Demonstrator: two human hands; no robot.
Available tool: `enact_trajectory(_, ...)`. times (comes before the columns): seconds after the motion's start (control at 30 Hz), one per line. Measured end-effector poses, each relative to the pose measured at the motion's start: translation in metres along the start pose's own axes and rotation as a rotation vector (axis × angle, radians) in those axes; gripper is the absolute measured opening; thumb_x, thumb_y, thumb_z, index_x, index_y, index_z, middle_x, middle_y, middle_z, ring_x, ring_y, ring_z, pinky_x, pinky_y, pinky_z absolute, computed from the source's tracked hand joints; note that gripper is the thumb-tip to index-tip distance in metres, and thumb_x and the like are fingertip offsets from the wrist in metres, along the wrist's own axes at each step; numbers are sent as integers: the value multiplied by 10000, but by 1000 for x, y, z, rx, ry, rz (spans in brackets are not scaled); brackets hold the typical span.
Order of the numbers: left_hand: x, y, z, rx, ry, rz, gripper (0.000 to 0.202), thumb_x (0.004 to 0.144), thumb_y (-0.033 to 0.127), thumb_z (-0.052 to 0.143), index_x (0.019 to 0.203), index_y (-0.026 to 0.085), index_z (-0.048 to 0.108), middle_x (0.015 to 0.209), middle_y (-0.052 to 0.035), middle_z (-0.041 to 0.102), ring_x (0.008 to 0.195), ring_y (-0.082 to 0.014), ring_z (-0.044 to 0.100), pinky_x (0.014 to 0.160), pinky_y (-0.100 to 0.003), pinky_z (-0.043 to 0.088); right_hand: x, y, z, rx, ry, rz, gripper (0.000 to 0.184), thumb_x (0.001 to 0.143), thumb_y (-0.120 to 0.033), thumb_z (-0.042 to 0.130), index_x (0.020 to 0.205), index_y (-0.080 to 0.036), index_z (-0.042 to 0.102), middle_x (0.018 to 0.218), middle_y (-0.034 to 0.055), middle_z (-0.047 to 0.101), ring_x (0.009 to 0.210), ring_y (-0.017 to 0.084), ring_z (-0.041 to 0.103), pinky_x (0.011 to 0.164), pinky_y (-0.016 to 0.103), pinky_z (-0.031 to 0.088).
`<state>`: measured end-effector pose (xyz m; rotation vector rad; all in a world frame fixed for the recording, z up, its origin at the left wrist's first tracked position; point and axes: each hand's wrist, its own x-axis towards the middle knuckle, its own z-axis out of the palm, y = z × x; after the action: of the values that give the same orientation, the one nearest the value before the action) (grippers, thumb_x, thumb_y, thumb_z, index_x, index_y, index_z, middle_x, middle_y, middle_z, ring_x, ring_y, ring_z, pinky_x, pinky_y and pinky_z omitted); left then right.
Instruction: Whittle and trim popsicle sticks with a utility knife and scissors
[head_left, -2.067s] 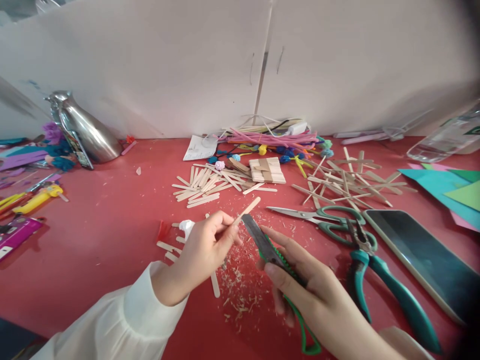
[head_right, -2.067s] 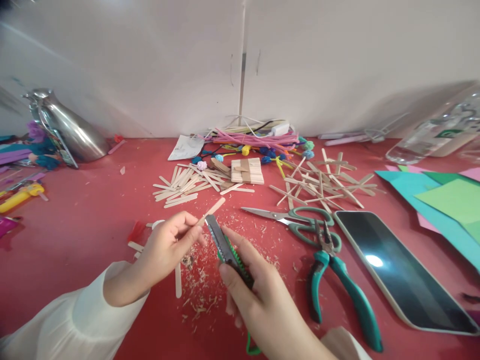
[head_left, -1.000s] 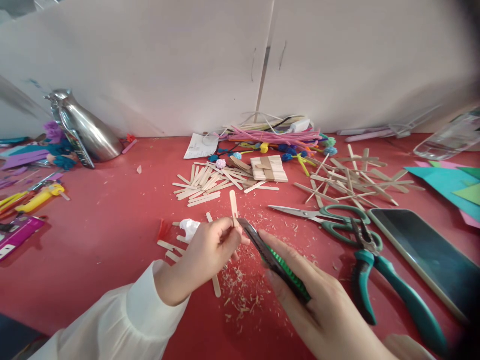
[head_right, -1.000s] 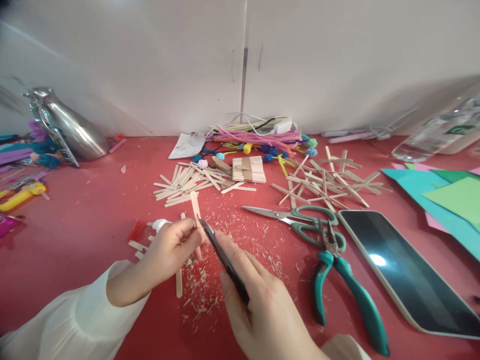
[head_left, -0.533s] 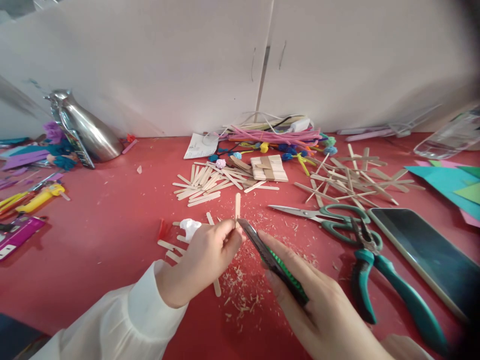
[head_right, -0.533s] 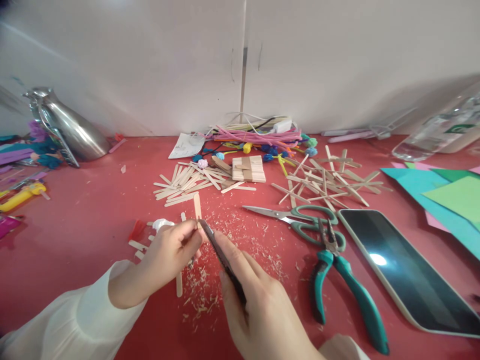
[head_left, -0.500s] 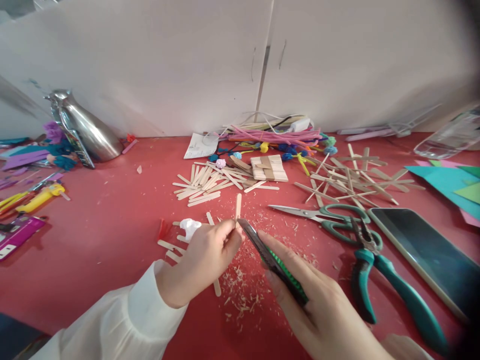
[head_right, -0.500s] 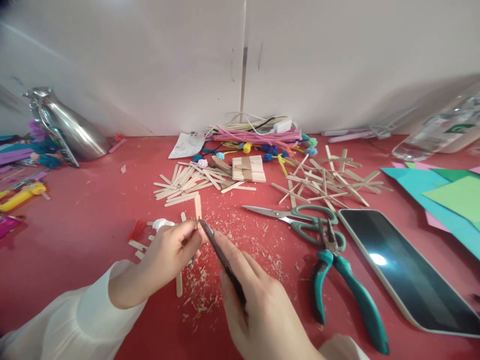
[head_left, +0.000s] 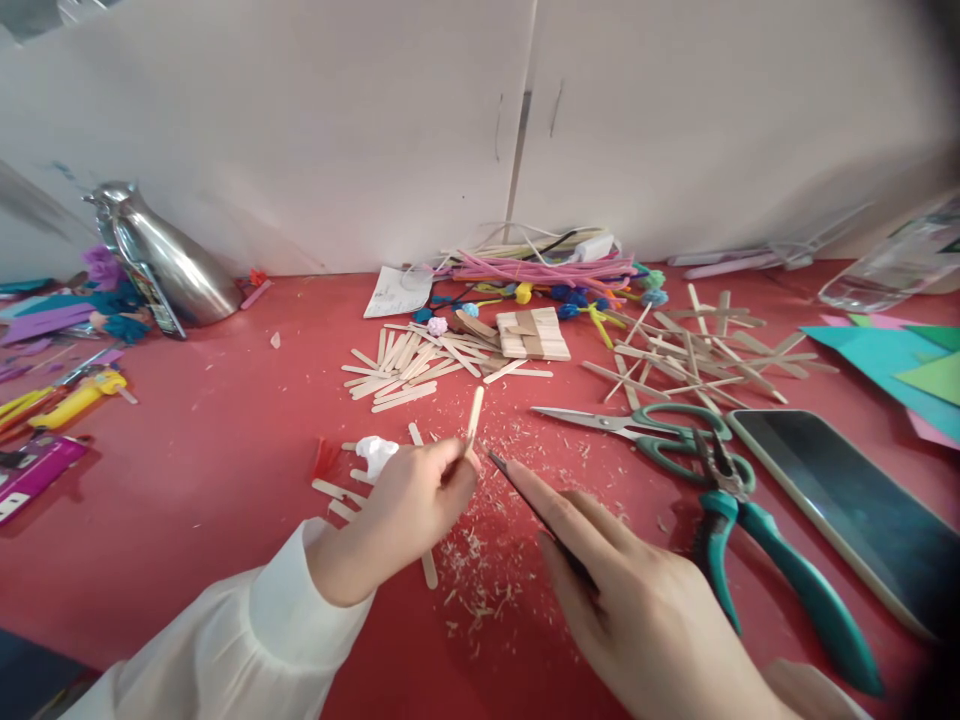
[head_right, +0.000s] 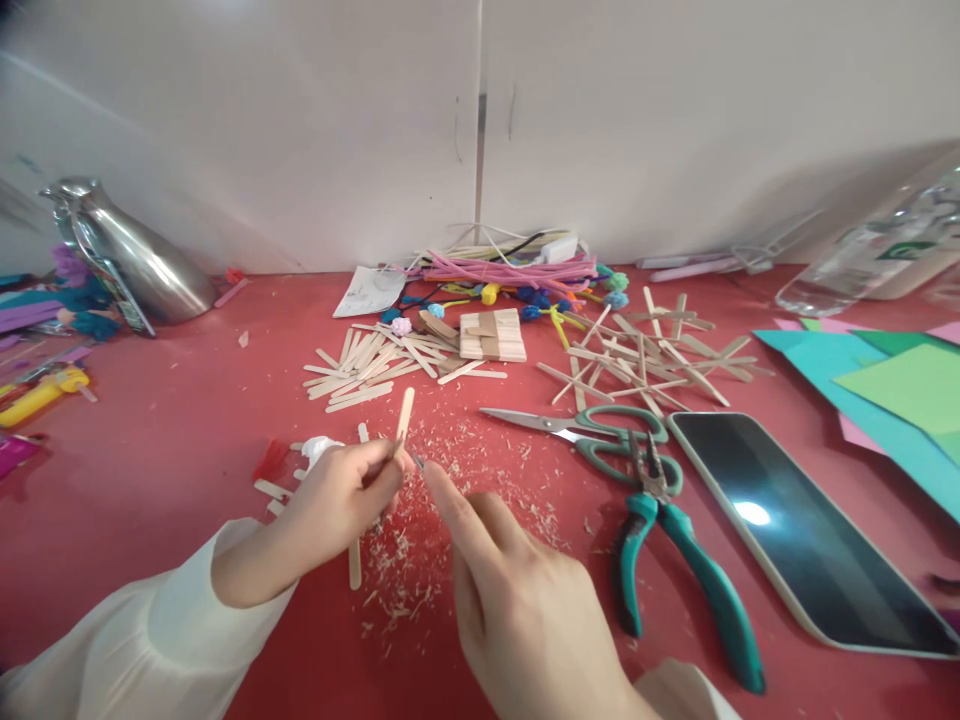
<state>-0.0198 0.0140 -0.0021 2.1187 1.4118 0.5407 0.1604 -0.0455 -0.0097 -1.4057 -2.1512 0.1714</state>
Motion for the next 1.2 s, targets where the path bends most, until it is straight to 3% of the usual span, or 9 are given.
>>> enact_trajectory(0.17, 3, 0, -4, -100, 18, -54, 304, 885, 318, 346, 677, 162, 503, 513, 18, 518, 438, -82, 446, 450, -220, 334, 4, 2, -6, 264, -52, 148, 514, 816, -125, 403, 1312, -260, 403, 1141, 47, 632, 901, 184, 662, 682, 264, 570)
enact_trajectory(0.27, 3, -2, -3, -124, 11, -35, 327, 890, 342, 339, 657, 164, 484, 514, 17, 523, 438, -81, 455, 452, -218, 347, 6, 0, -6, 391, -96, 158, 514, 815, -123, 413, 1311, -257, 400, 1132, 25, 640, 965, 187, 639, 765, 301, 557)
enact_trajectory(0.53, 0, -1, 0, -127, -16, -18, 373, 902, 386, 319, 617, 170, 428, 521, 15, 527, 428, -69, 442, 441, -209, 338, 8, -4, -7, 486, -111, 227, 424, 839, -229, 425, 1259, -252, 479, 687, -11, 689, 842, 203, 674, 689, 302, 570)
enact_trajectory(0.63, 0, 0, -1, -109, -6, -14, 365, 903, 378, 318, 620, 170, 417, 523, 17, 525, 420, -65, 434, 431, -203, 325, 8, -3, -6, 504, -136, 262, 420, 842, -253, 431, 1260, -259, 473, 734, -7, 674, 695, 170, 664, 587, 255, 559)
enact_trajectory(0.83, 0, 1, -1, -48, 25, 22, 346, 899, 342, 324, 601, 177, 381, 493, 25, 493, 426, -70, 433, 436, -208, 314, 8, -6, -7, 616, -189, 373, 412, 848, -261, 429, 1256, -221, 461, 562, -53, 513, 390, 82, 431, 314, 167, 383)
enact_trajectory(1.0, 1, 1, -2, -33, 14, 20, 322, 898, 314, 328, 612, 178, 386, 500, 26, 500, 419, -67, 420, 435, -207, 303, 8, -11, -8, 733, -167, 433, 411, 835, -249, 449, 1243, -217, 483, 473, -85, 377, 343, 67, 334, 260, 151, 309)
enact_trajectory(1.1, 1, 1, -2, -22, 14, 19, 317, 898, 307, 327, 612, 180, 378, 501, 29, 490, 421, -66, 412, 438, -211, 295, 8, -11, -7, 730, -150, 411, 447, 829, -236, 456, 1276, -217, 462, 511, -71, 464, 341, 62, 357, 261, 152, 328)
enact_trajectory(1.2, 0, 2, -3, -14, 17, 29, 311, 894, 289, 334, 602, 183, 360, 491, 37, 455, 419, -66, 389, 432, -217, 275, 7, -8, -6, 655, -158, 367, 471, 839, -223, 440, 1310, -220, 427, 619, -38, 601, 388, 79, 470, 341, 174, 441)
